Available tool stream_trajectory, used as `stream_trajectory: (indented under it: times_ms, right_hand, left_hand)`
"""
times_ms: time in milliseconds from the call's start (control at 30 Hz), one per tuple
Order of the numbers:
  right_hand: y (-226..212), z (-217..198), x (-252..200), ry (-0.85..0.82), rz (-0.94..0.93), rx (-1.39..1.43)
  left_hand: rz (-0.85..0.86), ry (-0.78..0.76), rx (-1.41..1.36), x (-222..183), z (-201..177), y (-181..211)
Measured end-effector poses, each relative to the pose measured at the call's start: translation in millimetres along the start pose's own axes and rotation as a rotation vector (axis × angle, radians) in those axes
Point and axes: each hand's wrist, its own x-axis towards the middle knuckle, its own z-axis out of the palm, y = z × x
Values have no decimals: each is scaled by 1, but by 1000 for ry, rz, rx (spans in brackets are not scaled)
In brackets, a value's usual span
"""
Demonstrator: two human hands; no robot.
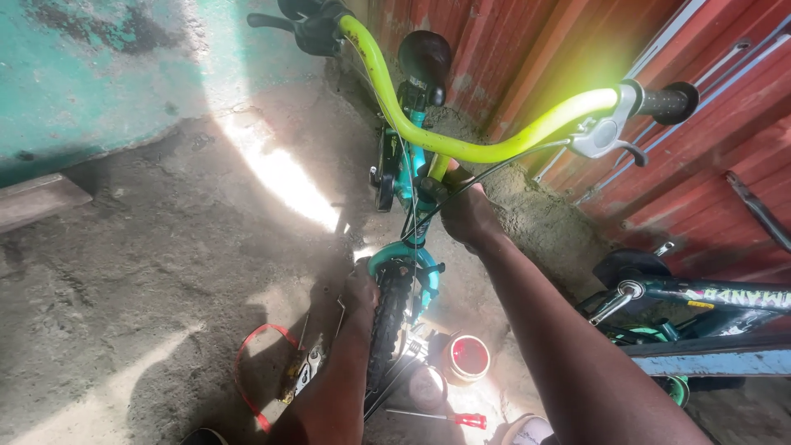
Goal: The person is performing maintenance on a bicycle's front brake, including cleaning with a cloth, applying lubricant, and adjusting the brake cable.
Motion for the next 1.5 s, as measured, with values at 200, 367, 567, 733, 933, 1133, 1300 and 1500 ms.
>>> stream_trajectory:
  times_ms: [200,367,567,733,933,1133,1300,1500]
  right_hand:
    - [0,6,3,61,83,-10]
    - [5,7,19,121,165,-64]
    - [86,-13,62,260,-8,-330]
    - [37,-20,63,275,401,-223]
    - [40,-23,58,282,329,-271]
    - [44,-24,46,282,320,-256]
    - [38,-21,31,233,310,-215]
    - [46,-23,32,244,268,-163]
  left_hand:
    - [-166,-88,-442,-4,-21,15]
    - [-123,-157,-549,-50,-76,65]
    - [79,-238,-558,-64,-76,63]
    - [86,-255,-139,-103,-123,88]
    - [76,-206,-30,-116,-127,100]
    - [65,-170,-149,-105,-110,83]
    - [55,-121,-284,-83,-88,66]
    - [77,53,-480,-78,-84,64]
